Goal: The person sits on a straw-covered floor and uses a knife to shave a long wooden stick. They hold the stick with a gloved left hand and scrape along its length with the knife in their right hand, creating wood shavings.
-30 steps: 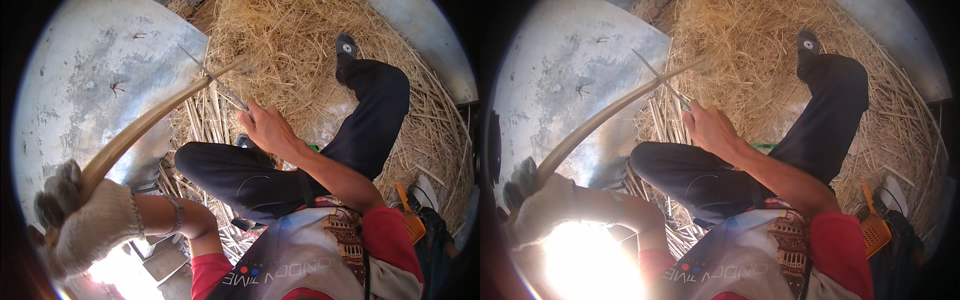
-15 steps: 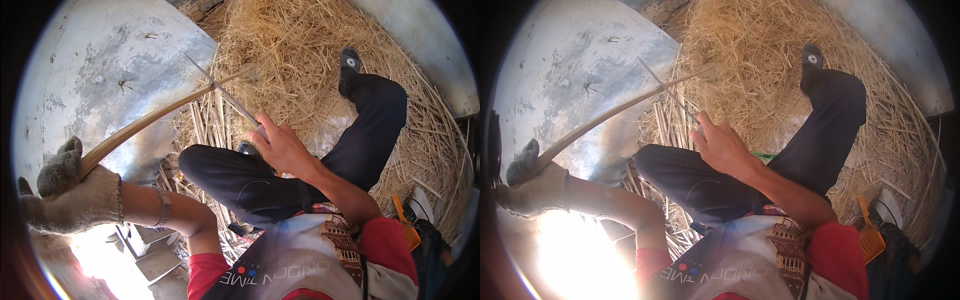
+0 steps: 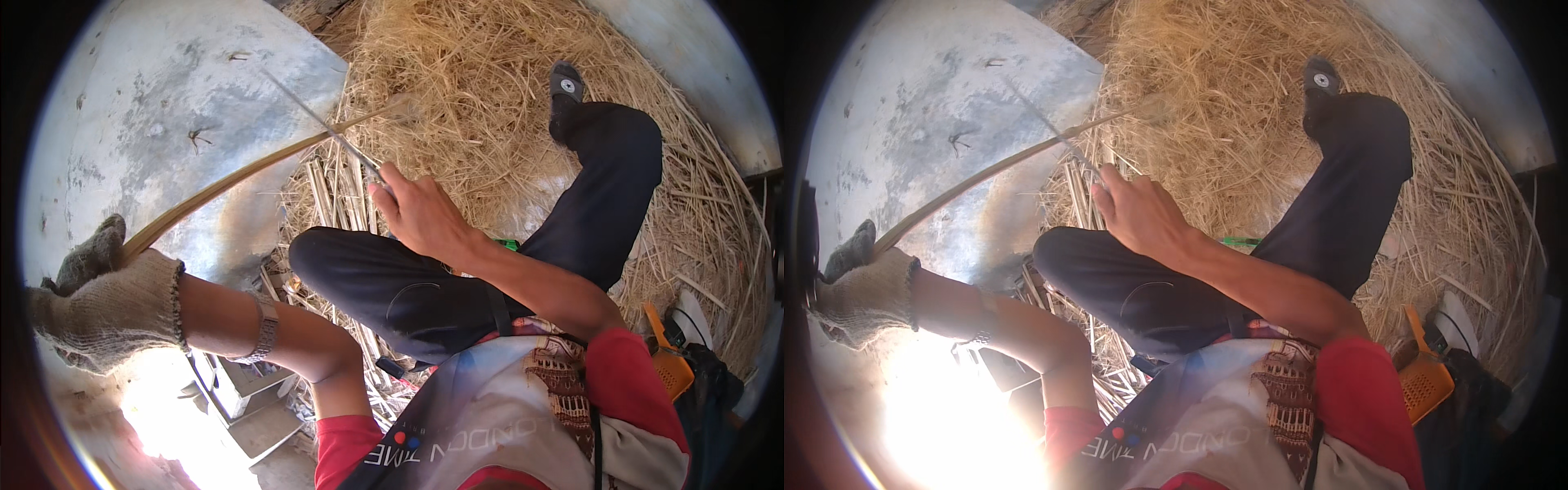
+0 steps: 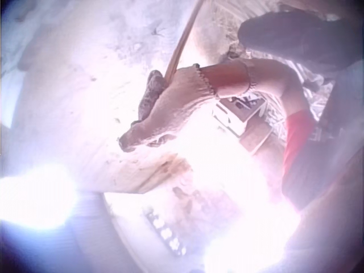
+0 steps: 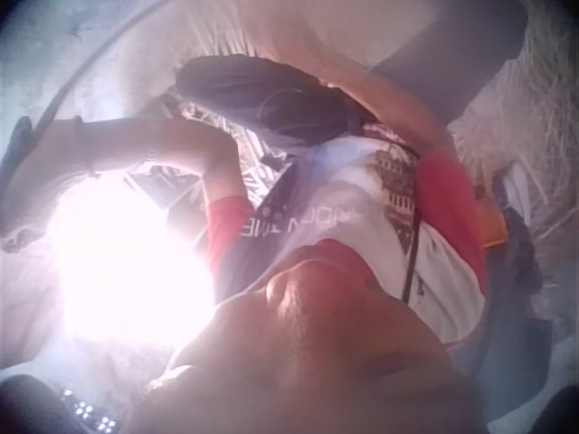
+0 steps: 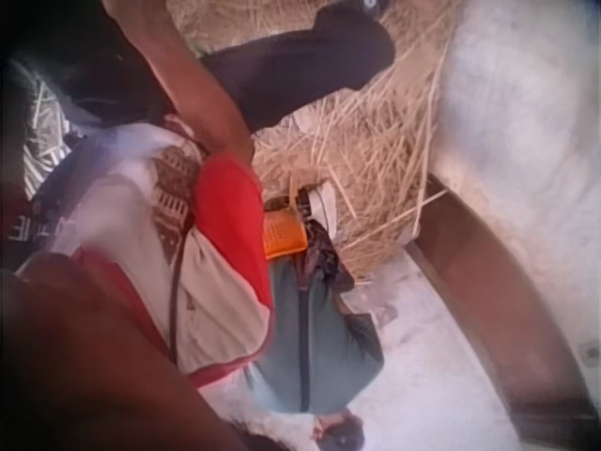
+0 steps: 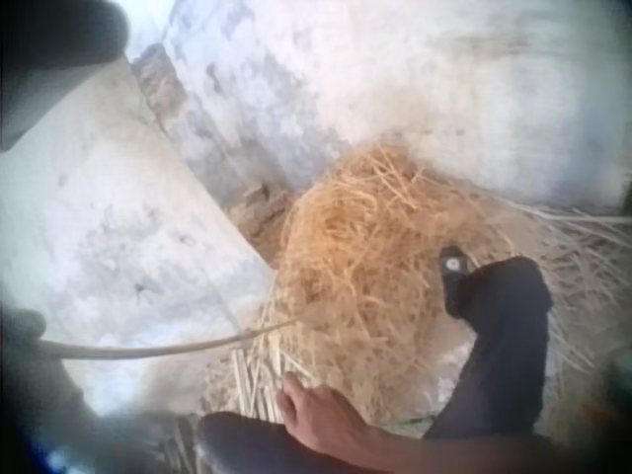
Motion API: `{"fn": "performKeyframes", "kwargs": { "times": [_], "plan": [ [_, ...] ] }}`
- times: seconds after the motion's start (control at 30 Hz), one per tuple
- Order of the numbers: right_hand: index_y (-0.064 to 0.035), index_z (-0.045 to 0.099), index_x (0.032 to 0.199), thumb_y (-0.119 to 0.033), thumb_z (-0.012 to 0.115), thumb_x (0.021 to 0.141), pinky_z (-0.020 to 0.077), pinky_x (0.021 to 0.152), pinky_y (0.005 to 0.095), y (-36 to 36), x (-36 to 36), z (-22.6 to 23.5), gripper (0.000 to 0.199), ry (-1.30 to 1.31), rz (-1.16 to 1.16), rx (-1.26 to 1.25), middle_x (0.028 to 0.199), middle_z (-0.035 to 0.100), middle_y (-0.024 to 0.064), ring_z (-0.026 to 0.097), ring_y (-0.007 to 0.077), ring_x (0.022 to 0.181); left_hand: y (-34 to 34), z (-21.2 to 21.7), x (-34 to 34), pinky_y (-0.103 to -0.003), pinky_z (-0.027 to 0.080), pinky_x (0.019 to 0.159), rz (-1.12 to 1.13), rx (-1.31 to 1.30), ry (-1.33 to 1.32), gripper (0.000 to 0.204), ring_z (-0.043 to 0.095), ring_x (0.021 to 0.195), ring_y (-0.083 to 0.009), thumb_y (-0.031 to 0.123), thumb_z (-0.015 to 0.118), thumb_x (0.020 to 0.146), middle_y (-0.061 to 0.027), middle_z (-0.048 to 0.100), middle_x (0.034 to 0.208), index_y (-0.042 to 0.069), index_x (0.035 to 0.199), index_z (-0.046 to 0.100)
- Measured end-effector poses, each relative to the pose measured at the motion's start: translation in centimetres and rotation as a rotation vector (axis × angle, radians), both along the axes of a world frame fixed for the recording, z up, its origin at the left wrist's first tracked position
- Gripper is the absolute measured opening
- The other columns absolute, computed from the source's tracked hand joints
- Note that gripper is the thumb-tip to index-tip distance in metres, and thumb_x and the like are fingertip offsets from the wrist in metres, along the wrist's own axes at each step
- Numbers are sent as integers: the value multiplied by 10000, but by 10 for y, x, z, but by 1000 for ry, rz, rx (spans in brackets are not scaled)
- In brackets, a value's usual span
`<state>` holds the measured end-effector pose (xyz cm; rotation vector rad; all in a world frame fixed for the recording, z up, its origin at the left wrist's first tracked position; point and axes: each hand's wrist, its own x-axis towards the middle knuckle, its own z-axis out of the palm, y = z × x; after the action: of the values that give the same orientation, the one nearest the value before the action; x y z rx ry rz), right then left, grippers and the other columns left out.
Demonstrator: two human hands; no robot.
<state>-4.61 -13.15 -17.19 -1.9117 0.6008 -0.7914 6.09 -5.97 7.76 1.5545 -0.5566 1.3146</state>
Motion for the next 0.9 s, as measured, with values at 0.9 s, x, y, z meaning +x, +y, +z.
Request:
{"fn": "performKeyframes", "kwargs": {
  "times": [0.9],
  "plan": [
    [34,523,885,-140,541,963,385,357,368,-43,24,-34,192,146,-43,98,479,529,76,500,182,369,-43,8,-30,-314,560,380,-359,-336,1,330,569,406,-215,150,578,921,-148,543,611,-91,866,359]
  ]
}}
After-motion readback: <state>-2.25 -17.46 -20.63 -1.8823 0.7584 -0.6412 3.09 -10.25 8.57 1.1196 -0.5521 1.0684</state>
